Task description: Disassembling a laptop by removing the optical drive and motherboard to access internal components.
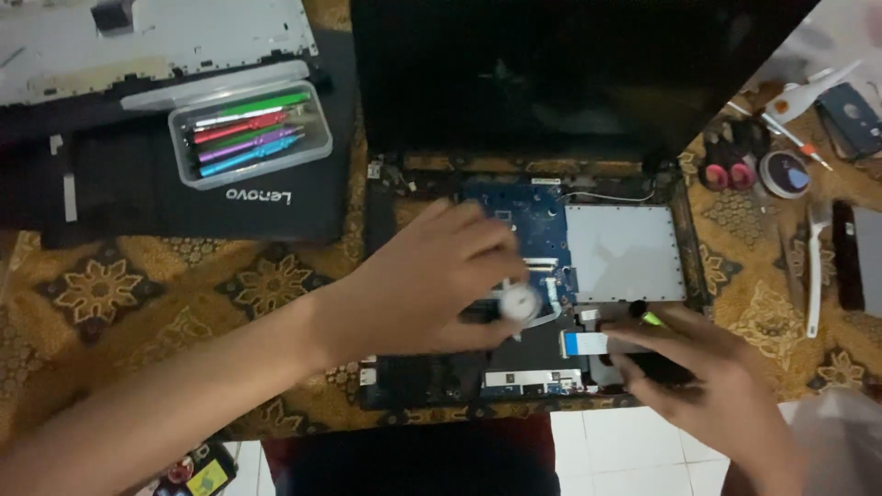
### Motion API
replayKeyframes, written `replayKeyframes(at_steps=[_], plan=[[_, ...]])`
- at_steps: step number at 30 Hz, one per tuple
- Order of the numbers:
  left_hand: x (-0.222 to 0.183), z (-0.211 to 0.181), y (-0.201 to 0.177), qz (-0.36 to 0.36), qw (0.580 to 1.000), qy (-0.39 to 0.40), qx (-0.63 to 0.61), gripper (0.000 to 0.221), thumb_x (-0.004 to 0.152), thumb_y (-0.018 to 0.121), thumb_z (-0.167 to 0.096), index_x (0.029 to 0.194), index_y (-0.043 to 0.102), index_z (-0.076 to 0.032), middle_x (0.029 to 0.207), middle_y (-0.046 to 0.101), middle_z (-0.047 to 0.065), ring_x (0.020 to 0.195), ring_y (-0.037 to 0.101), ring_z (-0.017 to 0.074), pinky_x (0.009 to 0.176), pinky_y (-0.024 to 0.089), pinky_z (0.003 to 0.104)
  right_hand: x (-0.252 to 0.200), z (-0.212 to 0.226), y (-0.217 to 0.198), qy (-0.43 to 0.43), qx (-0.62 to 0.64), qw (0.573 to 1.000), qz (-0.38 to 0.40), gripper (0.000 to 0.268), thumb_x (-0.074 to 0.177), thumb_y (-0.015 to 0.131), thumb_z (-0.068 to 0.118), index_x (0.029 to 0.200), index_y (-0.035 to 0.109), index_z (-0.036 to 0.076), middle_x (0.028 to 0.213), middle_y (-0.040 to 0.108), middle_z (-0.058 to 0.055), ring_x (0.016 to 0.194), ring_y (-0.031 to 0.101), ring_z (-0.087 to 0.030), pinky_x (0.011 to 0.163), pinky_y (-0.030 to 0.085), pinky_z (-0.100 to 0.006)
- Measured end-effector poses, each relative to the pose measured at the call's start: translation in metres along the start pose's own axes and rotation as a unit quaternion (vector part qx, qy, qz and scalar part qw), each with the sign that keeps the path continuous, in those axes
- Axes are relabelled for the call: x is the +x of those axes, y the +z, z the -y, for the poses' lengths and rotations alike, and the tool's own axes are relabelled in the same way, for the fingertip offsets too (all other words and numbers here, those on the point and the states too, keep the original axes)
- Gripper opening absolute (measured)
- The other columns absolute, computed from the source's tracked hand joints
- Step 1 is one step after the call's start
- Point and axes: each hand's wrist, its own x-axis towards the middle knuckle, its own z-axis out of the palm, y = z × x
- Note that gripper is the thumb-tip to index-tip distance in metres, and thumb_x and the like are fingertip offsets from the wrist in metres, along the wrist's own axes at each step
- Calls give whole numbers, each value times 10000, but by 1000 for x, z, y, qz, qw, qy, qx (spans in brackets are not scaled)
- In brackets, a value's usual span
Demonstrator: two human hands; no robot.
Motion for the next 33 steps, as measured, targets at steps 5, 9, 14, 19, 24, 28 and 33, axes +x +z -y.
replayKeyframes(at_steps=[5, 9, 14, 19, 24, 28, 33], plan=[[74, 19, 35, -60, 995, 9, 85, 338, 897, 749, -398, 1088, 713, -122, 1186, 617, 136, 1070, 582, 363, 856, 451, 524, -3, -2, 3, 15, 43, 999, -8, 327, 860, 686, 281, 1168, 793, 271, 1131, 689, -36, 819, 748, -194, 632, 583, -374], [110, 39, 75, -57, 989, 4, 135, 342, 847, 784, -408, 1048, 747, -134, 1091, 609, 85, 970, 543, 329, 803, 419, 473, -5, -13, 5, 9, 38, 999, -13, 340, 905, 616, 368, 1184, 785, 270, 1198, 657, -24, 894, 744, -214, 661, 591, -410], [115, 45, 76, 43, 994, -59, 85, 403, 844, 811, -402, 1100, 733, -101, 1076, 547, 84, 990, 459, 330, 818, 365, 471, 5, -15, 2, -27, 11, 1000, 11, 317, 864, 693, 326, 1176, 744, 292, 1113, 640, -25, 726, 718, -184, 532, 632, -357], [78, 32, 50, -11, 997, -33, 65, 382, 955, 707, -373, 1224, 676, -105, 1195, 566, 133, 1104, 527, 356, 894, 418, 511, 16, -19, 3, -32, 12, 998, 61, 343, 853, 690, 335, 1192, 735, 307, 1122, 616, 8, 582, 685, -170, 449, 621, -347], [27, -5, 33, 16, 999, -16, 31, 335, 1022, 578, -407, 1073, 698, -99, 960, 643, 101, 884, 588, 250, 804, 476, 408, 25, -13, 1, -32, 64, 995, 75, 230, 862, 715, 312, 1072, 762, 231, 1059, 649, -5, 711, 723, -184, 535, 598, -374], [-9, -38, 35, -10, 995, 96, -27, 241, 1109, 567, -228, 1054, 665, -15, 956, 565, 120, 820, 515, 270, 701, 419, 389, 31, -21, 9, 39, 21, 990, 132, 179, 847, 726, 419, 979, 772, 308, 991, 697, 38, 794, 772, -167, 655, 594, -397], [-21, -40, 40, 19, 996, 83, 23, 326, 1165, 424, -292, 1200, 624, -36, 1157, 485, 127, 955, 438, 288, 823, 380, 397, 29, -31, 18, 67, 11, 990, 123, 185, 808, 740, 436, 952, 813, 345, 982, 740, 62, 787, 775, -151, 663, 636, -398]])
